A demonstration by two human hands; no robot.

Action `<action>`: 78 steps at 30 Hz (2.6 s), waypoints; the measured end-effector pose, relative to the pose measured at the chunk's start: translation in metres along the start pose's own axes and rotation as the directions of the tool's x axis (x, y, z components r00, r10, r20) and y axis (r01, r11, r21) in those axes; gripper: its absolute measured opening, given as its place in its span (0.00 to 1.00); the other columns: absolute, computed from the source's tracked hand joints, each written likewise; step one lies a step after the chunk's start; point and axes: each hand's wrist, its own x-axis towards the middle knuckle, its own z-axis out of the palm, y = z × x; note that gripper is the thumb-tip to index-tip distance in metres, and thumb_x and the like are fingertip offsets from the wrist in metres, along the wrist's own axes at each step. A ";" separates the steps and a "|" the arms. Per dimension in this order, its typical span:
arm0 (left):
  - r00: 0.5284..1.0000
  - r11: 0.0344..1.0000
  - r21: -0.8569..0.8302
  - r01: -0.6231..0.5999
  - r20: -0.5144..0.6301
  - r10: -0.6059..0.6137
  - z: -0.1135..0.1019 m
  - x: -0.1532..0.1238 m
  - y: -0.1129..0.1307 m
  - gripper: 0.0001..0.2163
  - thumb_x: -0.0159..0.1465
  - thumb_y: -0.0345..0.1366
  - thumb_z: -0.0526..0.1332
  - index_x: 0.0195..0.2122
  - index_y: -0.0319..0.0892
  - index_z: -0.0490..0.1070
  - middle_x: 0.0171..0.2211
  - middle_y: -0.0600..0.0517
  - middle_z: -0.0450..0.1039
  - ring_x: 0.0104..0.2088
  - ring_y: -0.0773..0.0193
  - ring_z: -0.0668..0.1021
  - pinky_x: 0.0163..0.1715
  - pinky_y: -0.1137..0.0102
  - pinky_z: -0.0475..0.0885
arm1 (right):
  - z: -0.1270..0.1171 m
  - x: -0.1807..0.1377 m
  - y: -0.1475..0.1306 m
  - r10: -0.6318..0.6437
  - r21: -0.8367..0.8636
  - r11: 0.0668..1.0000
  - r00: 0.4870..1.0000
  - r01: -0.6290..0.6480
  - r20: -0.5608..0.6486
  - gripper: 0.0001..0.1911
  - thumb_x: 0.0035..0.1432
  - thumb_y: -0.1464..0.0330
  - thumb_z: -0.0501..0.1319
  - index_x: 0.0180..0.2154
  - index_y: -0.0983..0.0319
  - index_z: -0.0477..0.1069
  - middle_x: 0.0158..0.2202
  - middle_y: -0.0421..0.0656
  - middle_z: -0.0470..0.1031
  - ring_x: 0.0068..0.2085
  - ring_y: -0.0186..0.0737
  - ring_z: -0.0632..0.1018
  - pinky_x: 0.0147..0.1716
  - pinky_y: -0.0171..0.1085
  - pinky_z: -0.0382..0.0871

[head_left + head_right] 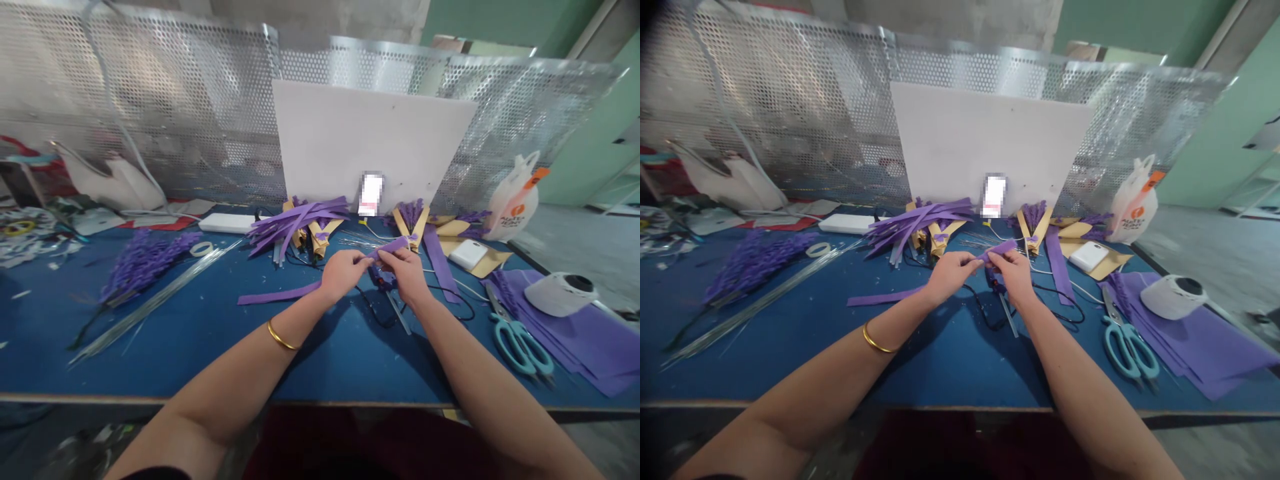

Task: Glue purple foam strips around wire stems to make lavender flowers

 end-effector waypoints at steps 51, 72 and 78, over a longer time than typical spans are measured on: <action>0.977 0.835 -0.512 0.204 0.164 -0.139 0.005 0.001 0.005 0.09 0.57 0.36 0.61 0.25 0.37 0.75 0.18 0.53 0.70 0.20 0.72 0.68 0.23 0.76 0.64 | -0.015 0.013 0.002 -0.015 -0.017 1.000 0.989 0.012 -0.147 0.15 0.36 0.60 0.71 0.25 0.63 0.75 0.17 0.38 0.71 0.21 0.31 0.69 0.20 0.32 0.62; 0.965 0.770 -0.584 0.257 0.198 -0.171 0.002 -0.002 0.008 0.08 0.56 0.35 0.63 0.23 0.36 0.75 0.18 0.53 0.68 0.20 0.72 0.68 0.23 0.75 0.63 | -0.008 0.006 -0.004 0.026 -0.025 0.999 0.999 -0.027 -0.022 0.17 0.36 0.60 0.72 0.26 0.66 0.77 0.22 0.44 0.77 0.23 0.36 0.75 0.22 0.34 0.68; 0.967 0.794 -0.557 0.243 0.203 -0.153 -0.002 0.001 0.007 0.09 0.58 0.35 0.61 0.25 0.36 0.76 0.20 0.52 0.71 0.21 0.72 0.69 0.24 0.75 0.64 | -0.028 0.021 -0.006 -0.061 0.008 0.998 0.969 0.064 -0.239 0.13 0.37 0.63 0.71 0.25 0.65 0.76 0.19 0.39 0.74 0.21 0.33 0.74 0.21 0.32 0.67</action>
